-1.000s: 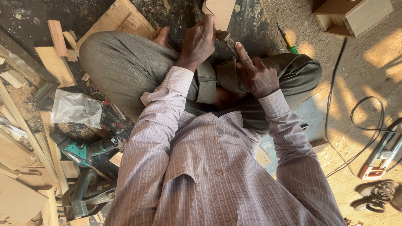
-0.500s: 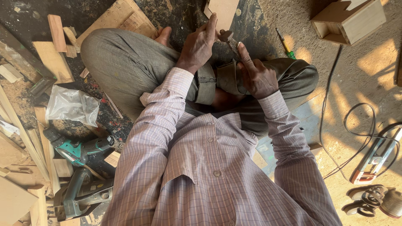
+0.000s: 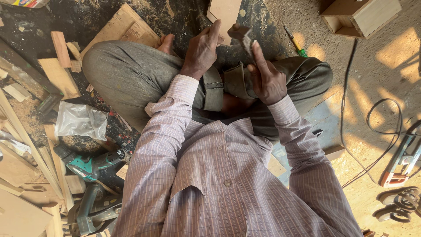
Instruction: The person sits cross-legged on the workshop floor assembling small wooden boxes. They position small wood pieces against box parts, apply glue from a small container, and tap pieces into place with a hammer, working on one box after another among scattered wood scraps.
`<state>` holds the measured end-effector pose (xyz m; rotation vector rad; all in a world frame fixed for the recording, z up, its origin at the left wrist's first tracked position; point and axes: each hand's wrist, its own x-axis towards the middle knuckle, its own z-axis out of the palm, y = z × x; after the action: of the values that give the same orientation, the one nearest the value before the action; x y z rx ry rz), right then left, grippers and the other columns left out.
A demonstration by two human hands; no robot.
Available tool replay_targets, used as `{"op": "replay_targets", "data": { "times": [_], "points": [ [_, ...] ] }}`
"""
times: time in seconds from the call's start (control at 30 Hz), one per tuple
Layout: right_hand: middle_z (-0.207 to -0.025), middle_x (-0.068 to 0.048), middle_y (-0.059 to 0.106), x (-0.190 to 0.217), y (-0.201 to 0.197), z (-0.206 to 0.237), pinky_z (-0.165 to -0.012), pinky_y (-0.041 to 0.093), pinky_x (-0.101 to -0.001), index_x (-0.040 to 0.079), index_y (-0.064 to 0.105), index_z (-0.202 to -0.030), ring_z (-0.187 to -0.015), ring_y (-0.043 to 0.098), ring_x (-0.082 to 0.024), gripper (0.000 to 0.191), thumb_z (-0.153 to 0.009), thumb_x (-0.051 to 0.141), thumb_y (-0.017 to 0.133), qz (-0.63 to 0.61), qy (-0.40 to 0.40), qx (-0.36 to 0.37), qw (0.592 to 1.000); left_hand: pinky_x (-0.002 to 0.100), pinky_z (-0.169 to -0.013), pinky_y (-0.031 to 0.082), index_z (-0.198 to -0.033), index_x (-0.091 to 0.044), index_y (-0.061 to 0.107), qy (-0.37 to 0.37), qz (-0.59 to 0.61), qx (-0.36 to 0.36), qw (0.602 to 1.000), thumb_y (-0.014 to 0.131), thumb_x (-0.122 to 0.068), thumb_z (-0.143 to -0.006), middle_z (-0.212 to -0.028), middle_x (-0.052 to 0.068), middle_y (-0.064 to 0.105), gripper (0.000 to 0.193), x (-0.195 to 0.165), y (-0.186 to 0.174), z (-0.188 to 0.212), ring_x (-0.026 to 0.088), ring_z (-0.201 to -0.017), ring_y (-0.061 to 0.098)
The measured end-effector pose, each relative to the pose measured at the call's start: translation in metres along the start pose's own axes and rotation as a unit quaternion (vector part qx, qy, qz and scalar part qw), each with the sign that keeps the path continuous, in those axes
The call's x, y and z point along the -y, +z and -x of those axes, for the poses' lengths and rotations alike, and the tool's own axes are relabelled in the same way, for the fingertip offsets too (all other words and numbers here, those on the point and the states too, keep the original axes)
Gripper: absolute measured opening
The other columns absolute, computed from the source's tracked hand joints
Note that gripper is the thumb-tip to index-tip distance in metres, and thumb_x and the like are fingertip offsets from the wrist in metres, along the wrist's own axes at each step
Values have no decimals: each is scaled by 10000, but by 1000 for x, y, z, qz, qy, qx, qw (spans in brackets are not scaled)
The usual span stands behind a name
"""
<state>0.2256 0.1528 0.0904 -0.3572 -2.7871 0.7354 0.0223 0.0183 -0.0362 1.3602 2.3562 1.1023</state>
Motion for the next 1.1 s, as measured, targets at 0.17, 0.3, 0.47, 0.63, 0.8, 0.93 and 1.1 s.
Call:
{"op": "replay_targets", "data": {
  "times": [0.17,0.3,0.47,0.63,0.8,0.93,1.1],
  "points": [
    [-1150,-211,745,-6,11,3,-530,565,-412,164,305,-1646,-625,697,-273,563,-1147,266,545,12,97,90,991,366,-727,663,-1361,47,497,-1,-20,-3,1000,706,34,-940,-1056,206,748,470,-2,-1,0,301,-901,778],
    [-1185,-225,713,-12,10,10,-747,623,-413,180,243,-1671,-874,740,-309,569,-1194,268,540,-20,57,48,997,358,-758,671,-1349,6,517,-2,3,-7,1000,694,46,-966,-1063,155,763,423,-7,-3,1,273,-943,790],
    [-1103,-138,690,-19,27,20,-771,578,-303,189,167,-1705,-853,695,-144,586,-1247,288,519,-210,116,-66,968,362,-782,652,-1333,-20,542,19,4,23,1000,769,8,-908,-1016,113,760,483,-16,-13,1,265,-932,773],
    [-912,8,645,-27,46,27,-668,505,-235,162,175,-1715,-740,563,-57,650,-1197,320,534,-332,226,-78,913,374,-818,614,-1321,-38,583,94,-75,1,993,879,-98,-827,-969,106,704,579,-28,-16,0,254,-917,693],
    [-907,-3,643,-32,43,25,-667,502,-227,171,192,-1731,-741,573,-57,650,-1203,303,547,-357,239,-68,901,379,-890,571,-1259,-43,657,121,-125,8,985,899,-151,-845,-1032,67,683,492,-36,-16,-1,232,-983,634],
    [-893,-28,736,-40,45,16,-530,497,-242,176,169,-1694,-593,577,-87,742,-1107,291,609,-398,308,-46,863,422,-894,519,-1107,-70,706,98,-144,2,985,911,-206,-789,-1081,56,657,402,-45,-19,-2,252,-1029,623],
    [-1274,-191,654,-47,84,-7,-679,653,-310,213,43,-1706,-892,755,-187,969,-1062,175,766,-447,211,-158,855,428,-938,501,-1136,-95,739,78,-124,21,989,890,-152,-809,-1173,47,640,365,-50,-25,-2,245,-1064,642]
  ]
}}
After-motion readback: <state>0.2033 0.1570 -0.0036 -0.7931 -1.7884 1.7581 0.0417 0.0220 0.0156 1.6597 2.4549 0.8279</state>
